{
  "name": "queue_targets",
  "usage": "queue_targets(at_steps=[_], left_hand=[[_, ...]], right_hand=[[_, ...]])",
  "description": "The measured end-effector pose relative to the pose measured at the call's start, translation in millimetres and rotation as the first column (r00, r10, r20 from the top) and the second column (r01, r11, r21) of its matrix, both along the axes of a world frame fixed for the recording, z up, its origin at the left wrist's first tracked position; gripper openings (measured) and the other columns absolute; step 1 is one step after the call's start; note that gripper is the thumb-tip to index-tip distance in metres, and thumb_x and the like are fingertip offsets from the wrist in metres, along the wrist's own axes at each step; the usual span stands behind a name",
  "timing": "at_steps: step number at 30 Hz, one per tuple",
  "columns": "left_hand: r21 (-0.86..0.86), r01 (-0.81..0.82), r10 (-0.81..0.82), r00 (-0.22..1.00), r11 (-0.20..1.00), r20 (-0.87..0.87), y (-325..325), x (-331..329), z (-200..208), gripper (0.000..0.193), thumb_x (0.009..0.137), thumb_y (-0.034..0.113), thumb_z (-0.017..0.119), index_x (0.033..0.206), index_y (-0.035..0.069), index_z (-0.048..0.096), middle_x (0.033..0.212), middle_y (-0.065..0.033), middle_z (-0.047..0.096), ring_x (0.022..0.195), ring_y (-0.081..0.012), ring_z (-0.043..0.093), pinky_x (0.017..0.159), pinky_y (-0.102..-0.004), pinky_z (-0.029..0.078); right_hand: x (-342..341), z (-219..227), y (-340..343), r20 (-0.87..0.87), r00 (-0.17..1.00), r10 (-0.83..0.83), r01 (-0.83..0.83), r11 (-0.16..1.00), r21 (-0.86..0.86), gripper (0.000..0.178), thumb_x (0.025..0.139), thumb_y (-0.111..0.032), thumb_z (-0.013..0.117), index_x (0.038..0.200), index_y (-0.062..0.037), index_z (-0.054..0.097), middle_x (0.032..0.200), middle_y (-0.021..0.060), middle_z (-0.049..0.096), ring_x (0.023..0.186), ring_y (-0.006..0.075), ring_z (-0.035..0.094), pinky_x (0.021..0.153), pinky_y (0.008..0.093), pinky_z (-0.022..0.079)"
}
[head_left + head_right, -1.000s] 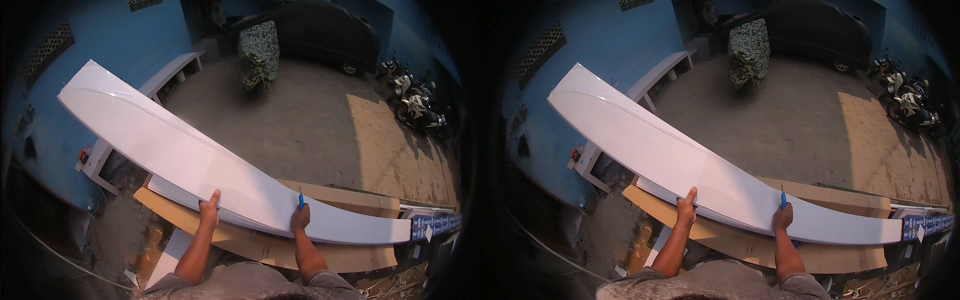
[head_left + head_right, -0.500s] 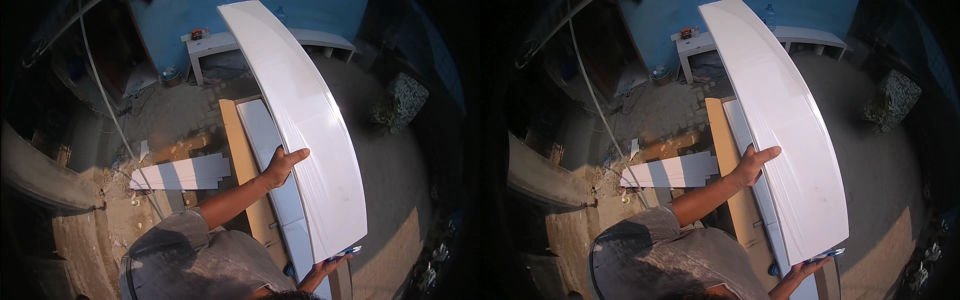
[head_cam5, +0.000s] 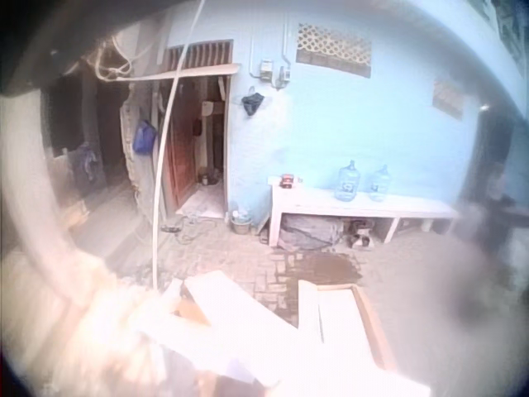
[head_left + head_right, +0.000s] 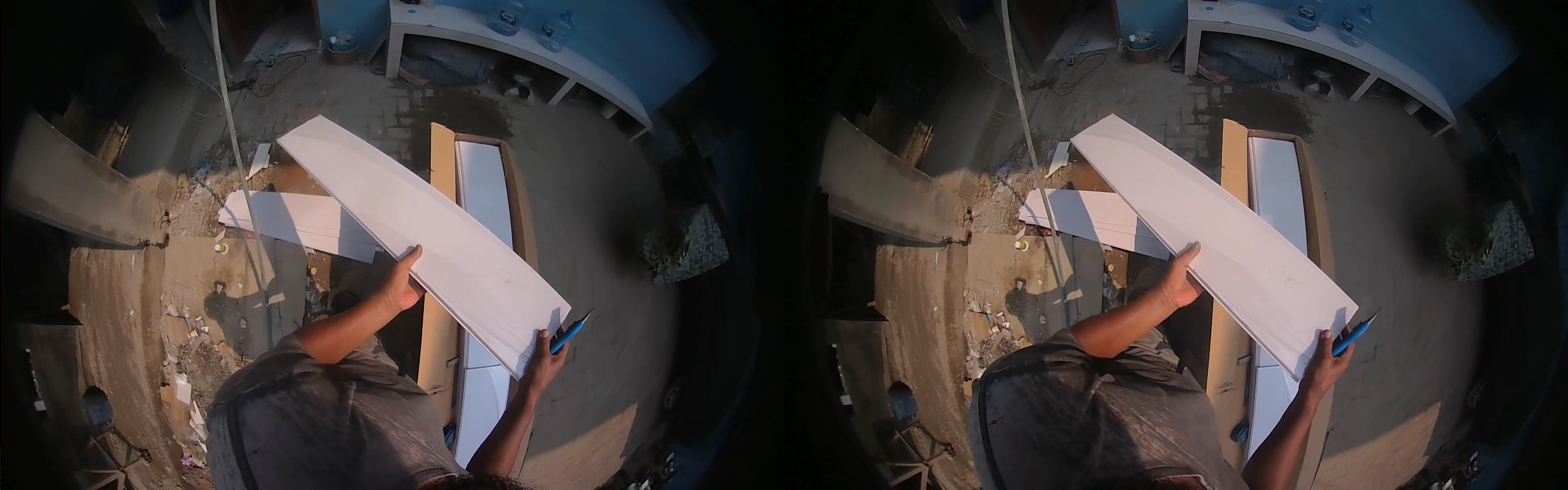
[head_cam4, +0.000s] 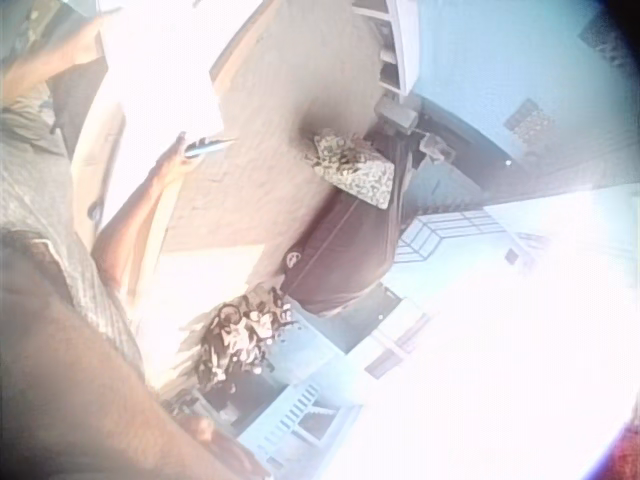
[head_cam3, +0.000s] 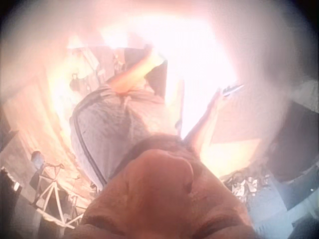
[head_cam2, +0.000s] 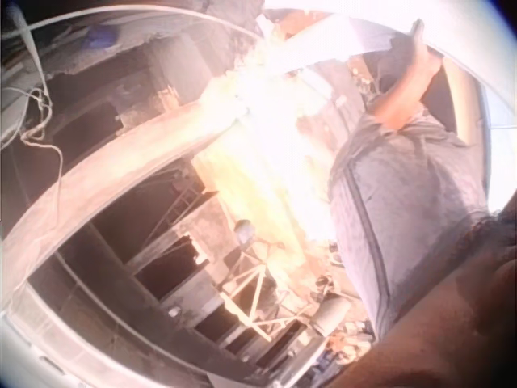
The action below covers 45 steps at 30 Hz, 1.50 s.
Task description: The person uses a utility knife to score and snap long white panels into shorter sections on a cardboard work surface. They repeatedly align, score, and break the panels, stacking the cut pieces aside.
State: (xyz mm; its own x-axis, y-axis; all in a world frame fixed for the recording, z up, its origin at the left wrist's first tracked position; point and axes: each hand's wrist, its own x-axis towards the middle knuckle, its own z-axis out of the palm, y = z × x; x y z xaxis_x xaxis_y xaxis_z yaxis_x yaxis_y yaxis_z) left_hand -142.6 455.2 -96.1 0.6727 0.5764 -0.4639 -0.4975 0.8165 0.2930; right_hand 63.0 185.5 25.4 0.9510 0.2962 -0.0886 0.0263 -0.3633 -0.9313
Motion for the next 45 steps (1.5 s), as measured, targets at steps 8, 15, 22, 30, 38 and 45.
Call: queue_targets(at_steps=[8, 15, 22, 30, 38, 45], left_hand=[[-0.104, -0.563, 0.523, 0.811, 0.82, -0.263, 193, -133, -180, 0.095, 0.104, 0.082, 0.027, 0.169, 0.012, 0.029, 0.168, -0.0123, 0.041, 0.155, -0.0361, 0.039, 0.124, -0.0547, 0.039], [-0.208, -0.7, 0.62, 0.706, 0.683, -0.342, 338, -240, -305, 0.08, 0.109, 0.07, 0.039, 0.166, 0.015, 0.036, 0.163, -0.0132, 0.048, 0.149, -0.0384, 0.048, 0.119, -0.0579, 0.045], [-0.2, -0.76, 0.658, 0.64, 0.619, -0.397, 401, -285, -414, 0.091, 0.103, 0.079, 0.04, 0.167, 0.015, 0.034, 0.168, -0.0123, 0.044, 0.151, -0.0375, 0.046, 0.123, -0.0543, 0.041], [-0.299, -0.545, 0.26, 0.724, 0.783, -0.639, 403, -292, -419, 0.077, 0.109, 0.072, 0.034, 0.165, 0.02, 0.039, 0.167, -0.0102, 0.047, 0.151, -0.0362, 0.045, 0.115, -0.0656, 0.041], [-0.328, -0.658, 0.331, 0.671, 0.677, -0.663, 449, -322, -369, 0.057, 0.108, 0.052, 0.055, 0.147, 0.011, 0.061, 0.144, -0.0102, 0.066, 0.135, -0.0352, 0.061, 0.115, -0.0618, 0.047], [-0.211, -0.281, 0.091, 0.774, 0.936, -0.627, 435, -299, -306, 0.055, 0.105, 0.04, 0.067, 0.145, 0.004, 0.06, 0.147, -0.0134, 0.065, 0.136, -0.0342, 0.06, 0.114, -0.0555, 0.049]], right_hand=[[-126, -137, 270, 0.113, 0.931, 0.346, -0.312, 0.919, -0.239, 0.054, 0.104, -0.026, 0.072, 0.14, 0.0098, 0.053, 0.124, 0.026, 0.067, 0.115, 0.0338, 0.065, 0.103, 0.0451, 0.05], [-190, -269, 472, 0.106, 0.811, 0.575, -0.525, 0.796, -0.302, 0.064, 0.102, -0.036, 0.074, 0.145, 0.006, 0.053, 0.126, 0.0248, 0.069, 0.115, 0.0358, 0.067, 0.103, 0.0432, 0.05], [-227, -329, 601, -0.069, 0.784, 0.616, -0.577, 0.683, -0.448, 0.031, 0.096, -0.016, 0.074, 0.115, 0.0011, 0.056, 0.097, 0.0202, 0.069, 0.086, 0.0321, 0.067, 0.078, 0.0456, 0.052], [-213, -283, 624, -0.179, 0.803, 0.569, -0.558, 0.612, -0.56, 0.02, 0.1, -0.013, 0.063, 0.112, -0.0039, 0.05, 0.083, 0.0287, 0.069, 0.082, 0.0545, 0.069, 0.072, 0.0601, 0.051], [-228, -204, 600, -0.189, 0.795, 0.577, -0.597, 0.688, -0.413, 0.028, 0.099, -0.013, 0.064, 0.118, 0.0, 0.048, 0.087, 0.0353, 0.068, 0.089, 0.0576, 0.066, 0.078, 0.0633, 0.049], [-169, -111, 387, -0.238, 0.923, 0.303, -0.379, 0.826, -0.416, 0.03, 0.099, -0.012, 0.064, 0.121, -0.0023, 0.047, 0.087, 0.0312, 0.067, 0.089, 0.0552, 0.066, 0.078, 0.0615, 0.049]])
